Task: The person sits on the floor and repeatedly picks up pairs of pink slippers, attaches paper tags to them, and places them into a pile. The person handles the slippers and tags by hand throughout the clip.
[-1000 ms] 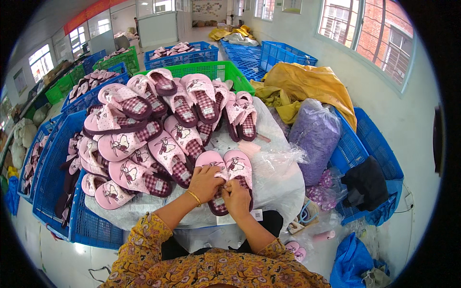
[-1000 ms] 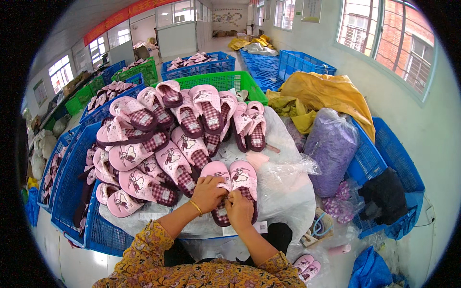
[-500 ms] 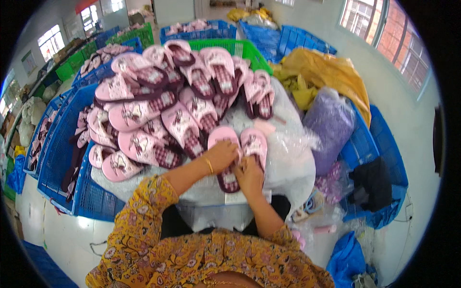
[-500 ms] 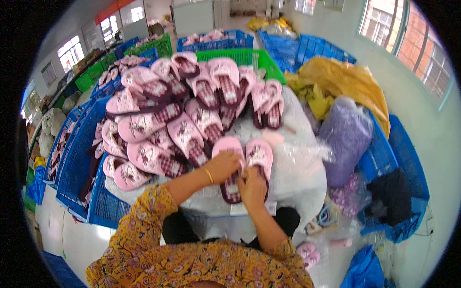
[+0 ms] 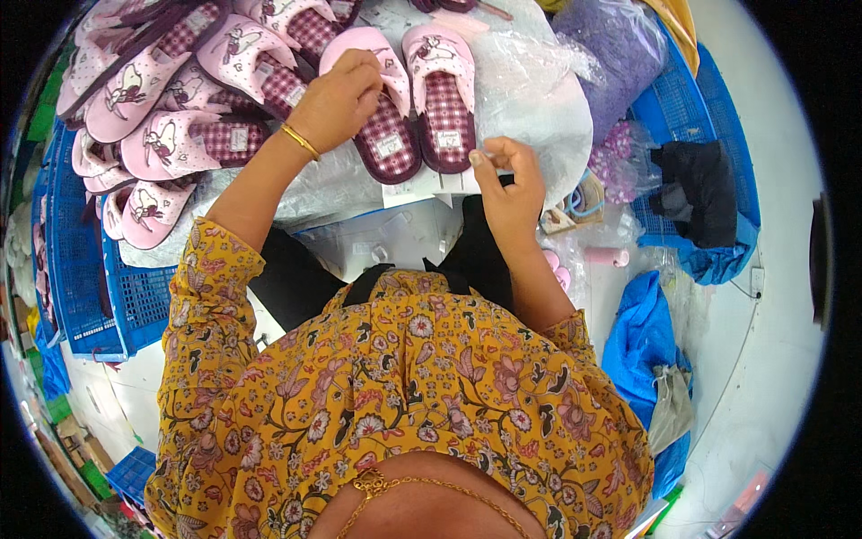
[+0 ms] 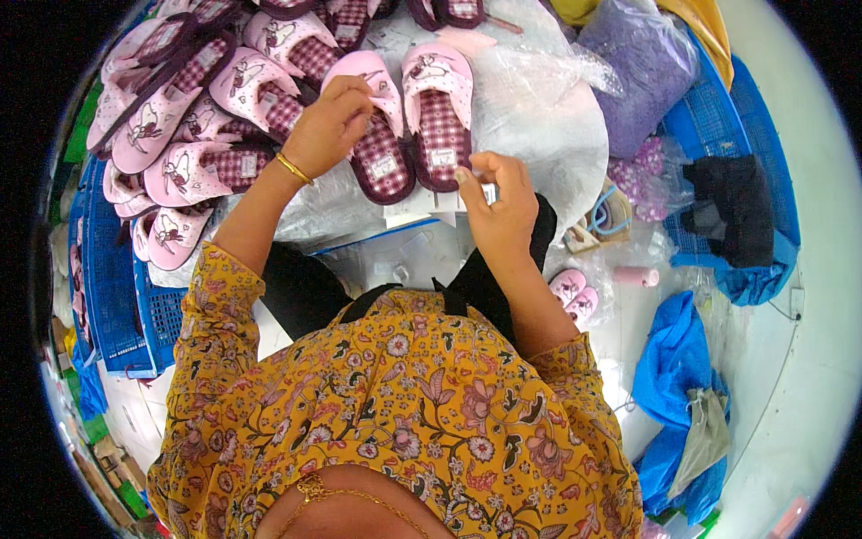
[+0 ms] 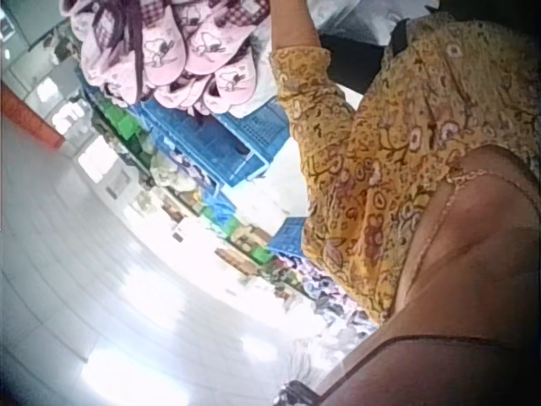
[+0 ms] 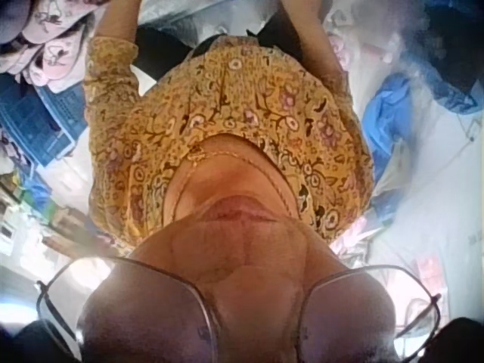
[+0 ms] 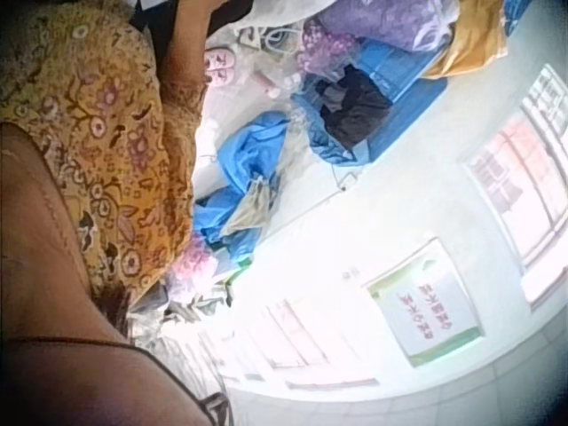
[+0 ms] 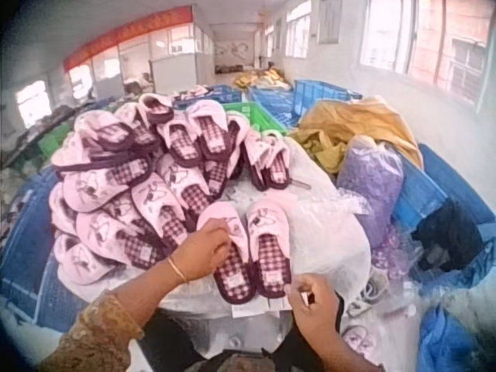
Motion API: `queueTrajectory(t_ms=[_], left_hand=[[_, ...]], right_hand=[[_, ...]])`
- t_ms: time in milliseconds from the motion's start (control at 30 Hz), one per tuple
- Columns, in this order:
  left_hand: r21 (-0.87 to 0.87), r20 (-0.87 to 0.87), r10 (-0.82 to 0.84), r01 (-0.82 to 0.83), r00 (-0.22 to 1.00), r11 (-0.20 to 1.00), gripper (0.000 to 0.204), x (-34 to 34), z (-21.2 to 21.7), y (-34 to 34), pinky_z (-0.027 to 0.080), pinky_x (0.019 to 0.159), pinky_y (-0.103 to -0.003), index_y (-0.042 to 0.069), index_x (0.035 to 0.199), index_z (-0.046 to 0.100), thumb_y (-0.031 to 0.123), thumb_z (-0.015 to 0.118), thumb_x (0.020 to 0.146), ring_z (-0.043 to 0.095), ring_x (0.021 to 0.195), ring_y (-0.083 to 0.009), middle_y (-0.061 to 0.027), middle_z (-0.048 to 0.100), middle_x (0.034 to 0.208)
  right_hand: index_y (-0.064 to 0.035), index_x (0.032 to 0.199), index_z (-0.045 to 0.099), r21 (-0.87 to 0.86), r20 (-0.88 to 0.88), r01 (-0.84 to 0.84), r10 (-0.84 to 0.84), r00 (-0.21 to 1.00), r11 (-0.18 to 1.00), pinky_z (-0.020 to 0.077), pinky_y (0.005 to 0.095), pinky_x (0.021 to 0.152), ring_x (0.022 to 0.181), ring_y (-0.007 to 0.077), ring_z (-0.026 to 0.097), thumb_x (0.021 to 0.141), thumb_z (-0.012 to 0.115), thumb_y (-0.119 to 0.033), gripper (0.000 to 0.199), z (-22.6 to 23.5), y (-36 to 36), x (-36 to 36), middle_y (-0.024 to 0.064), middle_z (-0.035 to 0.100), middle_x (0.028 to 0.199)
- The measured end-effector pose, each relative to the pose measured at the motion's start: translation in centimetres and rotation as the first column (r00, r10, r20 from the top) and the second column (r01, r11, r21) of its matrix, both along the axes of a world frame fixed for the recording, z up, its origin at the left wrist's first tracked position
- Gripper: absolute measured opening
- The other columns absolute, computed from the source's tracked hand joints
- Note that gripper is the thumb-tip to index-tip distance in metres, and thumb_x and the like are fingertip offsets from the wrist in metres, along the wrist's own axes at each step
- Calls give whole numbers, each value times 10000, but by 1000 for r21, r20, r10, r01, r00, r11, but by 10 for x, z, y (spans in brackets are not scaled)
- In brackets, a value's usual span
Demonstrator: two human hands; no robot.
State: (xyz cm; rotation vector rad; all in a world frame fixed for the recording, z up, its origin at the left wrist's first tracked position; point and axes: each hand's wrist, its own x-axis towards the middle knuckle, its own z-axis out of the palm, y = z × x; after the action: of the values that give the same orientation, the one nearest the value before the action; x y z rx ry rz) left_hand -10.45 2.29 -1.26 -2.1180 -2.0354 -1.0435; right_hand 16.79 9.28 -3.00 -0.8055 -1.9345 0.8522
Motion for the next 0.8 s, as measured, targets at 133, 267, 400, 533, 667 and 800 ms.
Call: queueTrajectory(t_ms=[133,267,400,533,667,800], left_hand=[[-31,-9,29,-29,1000,999,97,-2,-2,0,509,848,-386,44,974,577,86,581,887,601,1012,-328,-119,573,1155],[50,-69,40,-37,997,998,93,-3,-7,-1,533,785,-436,66,969,564,132,573,904,621,944,-347,-94,574,1141],[71,-58,40,-36,997,997,86,-2,-8,1,535,779,-438,70,965,565,136,569,910,622,943,-346,-95,578,1134],[1,-14,54,-54,998,999,115,-1,-9,0,512,852,-387,35,999,577,95,579,900,606,1017,-332,-118,574,1152],[6,18,61,-61,998,998,106,1,-9,-1,514,842,-396,38,995,581,84,582,899,608,1005,-344,-127,583,1137],[11,37,82,-82,996,997,107,3,-12,-1,520,821,-409,45,994,579,89,590,897,611,992,-356,-136,584,1135]], right_hand=[[-40,965,672,-227,10,-79,83,996,971,508,310,746,838,189,620,789,804,-153,247,-38,-11,20,75,648,937],[-104,993,677,250,203,-94,43,978,964,441,394,841,956,255,572,680,854,-228,380,-40,-23,14,43,622,1012],[-136,988,672,453,285,-133,-3,958,882,396,395,832,960,231,555,641,848,-211,396,-49,-26,3,18,597,1041],[-132,924,667,573,179,-78,-32,983,816,399,381,826,914,223,568,678,792,-130,276,-62,-17,-2,-2,606,940],[-123,893,659,523,227,-168,53,972,835,405,383,842,914,230,578,696,775,-110,229,-43,-9,7,-7,627,944],[-108,921,667,424,321,-266,131,938,866,410,392,859,940,236,581,698,792,-134,257,-23,-7,16,1,636,1023]])
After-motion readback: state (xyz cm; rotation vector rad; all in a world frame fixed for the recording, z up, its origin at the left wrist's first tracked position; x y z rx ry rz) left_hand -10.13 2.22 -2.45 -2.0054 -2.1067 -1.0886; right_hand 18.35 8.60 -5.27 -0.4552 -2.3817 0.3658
